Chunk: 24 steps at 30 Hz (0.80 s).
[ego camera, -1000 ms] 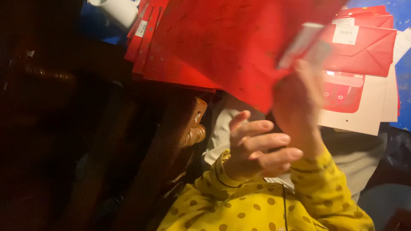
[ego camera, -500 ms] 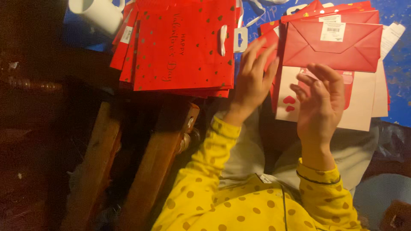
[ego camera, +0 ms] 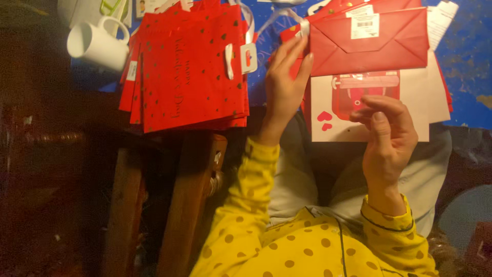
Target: The person threads white ribbons through the handles of red Valentine's Day gift bags and ties them into bows. They handle multiple bags one at a time, pulling the ribbon through the handle and knotting it before moving to the next bag.
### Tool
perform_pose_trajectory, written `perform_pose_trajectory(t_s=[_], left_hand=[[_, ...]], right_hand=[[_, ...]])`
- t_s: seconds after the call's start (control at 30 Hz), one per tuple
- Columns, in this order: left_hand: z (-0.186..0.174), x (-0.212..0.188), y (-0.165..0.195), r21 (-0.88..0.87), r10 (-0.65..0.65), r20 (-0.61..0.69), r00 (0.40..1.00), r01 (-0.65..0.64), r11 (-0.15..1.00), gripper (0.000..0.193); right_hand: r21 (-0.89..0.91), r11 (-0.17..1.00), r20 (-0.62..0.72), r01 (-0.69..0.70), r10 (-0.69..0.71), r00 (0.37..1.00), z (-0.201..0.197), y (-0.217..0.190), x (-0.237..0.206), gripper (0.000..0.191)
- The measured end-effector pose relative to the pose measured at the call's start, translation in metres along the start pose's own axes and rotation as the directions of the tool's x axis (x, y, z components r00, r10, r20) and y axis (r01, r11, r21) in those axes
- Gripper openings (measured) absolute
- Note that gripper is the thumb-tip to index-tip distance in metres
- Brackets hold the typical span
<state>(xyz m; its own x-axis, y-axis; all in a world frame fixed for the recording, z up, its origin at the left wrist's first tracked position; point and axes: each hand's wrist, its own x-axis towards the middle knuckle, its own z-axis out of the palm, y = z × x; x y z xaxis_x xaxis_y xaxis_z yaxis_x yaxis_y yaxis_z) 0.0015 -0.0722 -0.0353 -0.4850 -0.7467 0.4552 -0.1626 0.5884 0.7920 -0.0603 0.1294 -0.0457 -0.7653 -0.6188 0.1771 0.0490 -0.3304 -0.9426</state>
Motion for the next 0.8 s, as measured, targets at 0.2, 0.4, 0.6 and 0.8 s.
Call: perform_pose_trajectory(t_s=[0.2,0.4,0.6,0.8], left_hand=[[-0.009,-0.075,0.024,-0.871,-0.218,0.478,0.851,0.491,0.004,0.035],[-0.012,-0.125,0.046,-0.788,-0.232,0.615,0.754,0.574,-0.223,0.041],[-0.017,-0.147,0.060,-0.757,-0.158,0.650,0.743,0.615,-0.221,0.049],[-0.034,-0.139,0.061,-0.695,-0.241,0.550,0.800,0.598,0.399,0.028]], right_hand=[[-0.377,0.897,0.067,0.230,-0.221,0.973,0.003,-0.006,-0.006,0.013],[-0.614,0.675,0.177,0.411,-0.390,0.904,-0.002,-0.005,-0.020,0.033],[-0.557,0.725,0.132,0.406,-0.405,0.905,-0.016,0.001,-0.044,0.031],[-0.247,0.933,-0.086,0.261,-0.289,0.953,-0.044,-0.010,-0.047,0.010]])
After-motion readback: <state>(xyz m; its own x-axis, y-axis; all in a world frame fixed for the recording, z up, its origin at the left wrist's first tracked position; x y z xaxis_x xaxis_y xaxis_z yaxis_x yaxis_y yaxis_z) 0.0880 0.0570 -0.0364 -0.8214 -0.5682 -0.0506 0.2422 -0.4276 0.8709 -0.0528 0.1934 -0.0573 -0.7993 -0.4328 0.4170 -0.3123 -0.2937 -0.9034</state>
